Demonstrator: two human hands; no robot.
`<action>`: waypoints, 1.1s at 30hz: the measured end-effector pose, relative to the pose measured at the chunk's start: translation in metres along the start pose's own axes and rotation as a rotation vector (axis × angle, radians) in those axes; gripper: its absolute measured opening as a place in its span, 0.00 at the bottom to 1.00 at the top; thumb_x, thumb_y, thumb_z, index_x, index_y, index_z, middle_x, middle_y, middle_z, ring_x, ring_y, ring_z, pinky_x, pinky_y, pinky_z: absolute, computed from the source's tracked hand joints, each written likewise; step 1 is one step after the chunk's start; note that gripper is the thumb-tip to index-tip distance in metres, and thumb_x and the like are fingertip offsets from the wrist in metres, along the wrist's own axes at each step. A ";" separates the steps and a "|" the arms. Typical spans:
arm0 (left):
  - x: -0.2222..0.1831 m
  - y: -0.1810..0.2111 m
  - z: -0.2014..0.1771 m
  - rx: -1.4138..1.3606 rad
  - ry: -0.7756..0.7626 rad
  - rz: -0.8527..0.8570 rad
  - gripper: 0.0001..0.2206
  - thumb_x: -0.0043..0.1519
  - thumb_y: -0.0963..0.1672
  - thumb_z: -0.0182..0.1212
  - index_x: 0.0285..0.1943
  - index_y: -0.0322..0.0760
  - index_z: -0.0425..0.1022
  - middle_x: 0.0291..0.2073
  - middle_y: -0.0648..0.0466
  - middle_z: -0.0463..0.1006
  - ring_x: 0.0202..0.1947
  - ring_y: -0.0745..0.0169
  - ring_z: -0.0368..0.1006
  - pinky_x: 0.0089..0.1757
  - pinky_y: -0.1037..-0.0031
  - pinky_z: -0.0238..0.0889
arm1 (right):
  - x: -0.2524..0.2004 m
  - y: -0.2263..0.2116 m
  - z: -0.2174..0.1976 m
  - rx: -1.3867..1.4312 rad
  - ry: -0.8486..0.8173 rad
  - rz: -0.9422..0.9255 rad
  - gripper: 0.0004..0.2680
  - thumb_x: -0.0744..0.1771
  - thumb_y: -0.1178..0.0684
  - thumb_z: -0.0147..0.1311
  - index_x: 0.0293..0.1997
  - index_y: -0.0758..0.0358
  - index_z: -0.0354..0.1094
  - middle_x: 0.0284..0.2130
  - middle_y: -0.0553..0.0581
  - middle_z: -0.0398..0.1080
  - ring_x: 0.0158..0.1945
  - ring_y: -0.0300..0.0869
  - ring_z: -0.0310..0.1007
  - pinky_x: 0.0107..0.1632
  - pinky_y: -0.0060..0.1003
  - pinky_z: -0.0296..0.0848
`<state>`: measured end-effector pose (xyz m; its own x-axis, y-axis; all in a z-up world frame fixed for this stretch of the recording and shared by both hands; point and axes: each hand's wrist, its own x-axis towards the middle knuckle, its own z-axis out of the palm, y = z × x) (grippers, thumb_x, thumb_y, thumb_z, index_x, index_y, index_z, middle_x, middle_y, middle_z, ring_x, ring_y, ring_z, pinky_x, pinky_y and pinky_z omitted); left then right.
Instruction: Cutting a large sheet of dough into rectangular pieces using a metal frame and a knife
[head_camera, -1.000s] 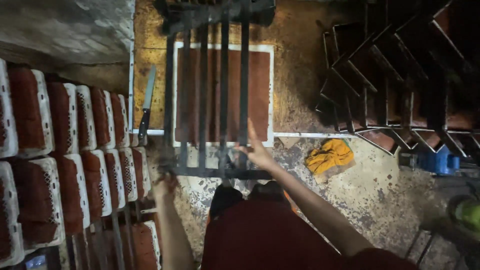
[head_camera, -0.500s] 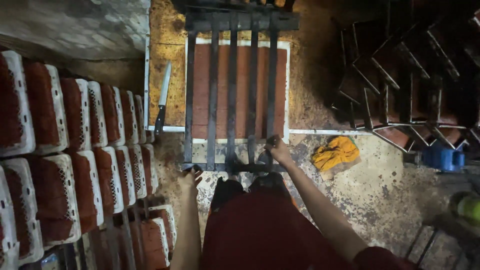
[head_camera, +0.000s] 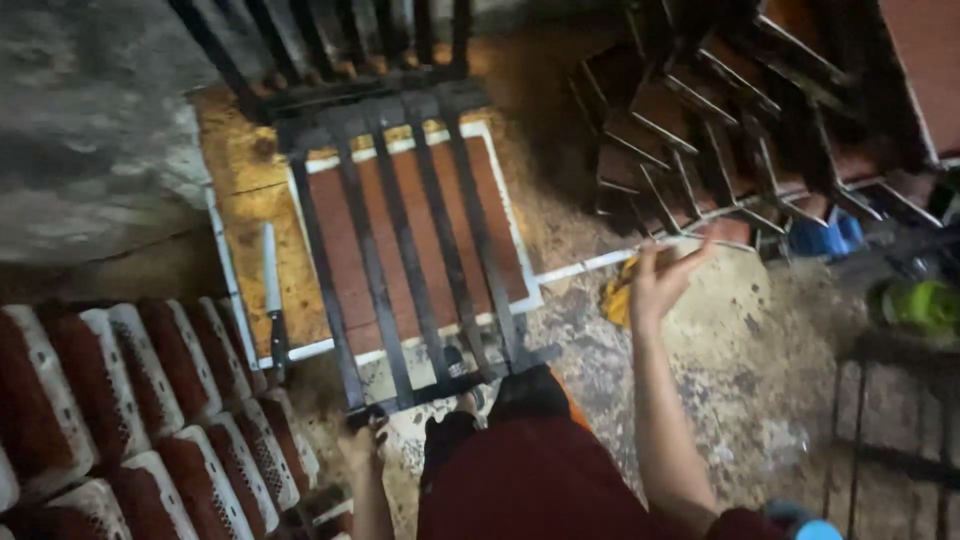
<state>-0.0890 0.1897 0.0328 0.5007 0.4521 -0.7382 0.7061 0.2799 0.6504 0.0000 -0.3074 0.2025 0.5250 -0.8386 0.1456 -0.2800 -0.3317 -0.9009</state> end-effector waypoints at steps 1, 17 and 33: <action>0.006 -0.005 -0.001 -0.013 -0.018 0.016 0.21 0.62 0.35 0.58 0.62 0.48 0.66 0.37 0.45 0.79 0.29 0.50 0.79 0.24 0.65 0.64 | 0.004 -0.026 -0.014 0.174 0.026 -0.065 0.33 0.69 0.55 0.56 0.79 0.56 0.27 0.48 0.60 0.58 0.43 0.42 0.57 0.47 0.36 0.60; 0.017 -0.002 -0.019 0.209 -0.172 -0.013 0.15 0.66 0.38 0.58 0.60 0.42 0.62 0.39 0.39 0.78 0.35 0.45 0.79 0.31 0.60 0.67 | -0.019 0.042 0.048 -0.584 -0.614 0.130 0.11 0.68 0.46 0.43 0.48 0.54 0.72 0.32 0.69 0.77 0.41 0.63 0.77 0.42 0.57 0.70; 0.003 0.006 -0.018 0.231 -0.181 0.041 0.11 0.65 0.39 0.58 0.54 0.39 0.65 0.34 0.42 0.79 0.29 0.51 0.79 0.22 0.70 0.64 | -0.112 0.053 0.146 -0.962 -1.017 -0.150 0.20 0.64 0.35 0.57 0.47 0.64 0.72 0.38 0.67 0.78 0.43 0.63 0.79 0.43 0.55 0.77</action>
<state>-0.0926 0.2078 0.0380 0.5979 0.2952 -0.7452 0.7682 0.0543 0.6379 0.0435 -0.1683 0.0789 0.8260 -0.2319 -0.5137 -0.3857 -0.8972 -0.2152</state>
